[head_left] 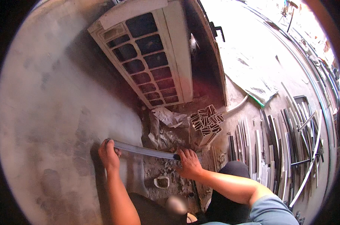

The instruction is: The person picks up metal extrusions from a pile on the floor, bundles them together by hand, and sets the bundles aside in a workspace.

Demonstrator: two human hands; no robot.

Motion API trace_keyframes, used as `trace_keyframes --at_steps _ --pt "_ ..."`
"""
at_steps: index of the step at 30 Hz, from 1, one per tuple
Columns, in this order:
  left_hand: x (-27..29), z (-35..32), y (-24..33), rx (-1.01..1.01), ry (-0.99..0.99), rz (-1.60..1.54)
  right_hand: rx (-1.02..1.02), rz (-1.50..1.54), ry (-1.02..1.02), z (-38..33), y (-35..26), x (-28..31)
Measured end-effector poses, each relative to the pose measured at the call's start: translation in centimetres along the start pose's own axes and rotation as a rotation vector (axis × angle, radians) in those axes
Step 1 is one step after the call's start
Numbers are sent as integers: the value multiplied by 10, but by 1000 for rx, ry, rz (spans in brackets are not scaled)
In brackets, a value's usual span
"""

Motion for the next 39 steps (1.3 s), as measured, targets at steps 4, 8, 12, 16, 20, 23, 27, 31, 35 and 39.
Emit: trace_keyframes --at_steps 4,8,12,16,20,23,27,31,35,39 --pt "17 17 -44 26 71 -134 40 122 27 -10 5 17" --pt "6 19 -41 -70 176 -389 83 194 139 -32 -3 50" --pt "-5 33 -54 -167 -7 -361 120 141 311 -60 -23 102" --pt "-31 52 -70 -140 -59 -338 95 52 426 -88 -36 156" --pt "-52 65 -75 -114 -91 -280 74 30 501 -118 -45 215" --pt "-56 75 -87 -62 -71 -250 60 6 525 -137 -42 248" --pt "-84 75 -74 -81 -163 -294 -37 41 565 -177 -20 277" --pt "-74 88 -111 -102 -149 -223 -142 186 651 -222 22 273" --pt "-80 86 -116 -24 -93 -159 -423 126 792 -278 103 250" --pt "-43 116 -158 -72 -95 -226 -562 -364 1060 -366 231 271"
Point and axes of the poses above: each hand's wrist, its own z-axis towards the middle knuckle, its own x-axis out of the back of the hand, y = z × x, the point moved 7 cm from there along z, towards the middle knuckle, and after that the axes turned 12 degrees about -y, right-handed, at the moved point
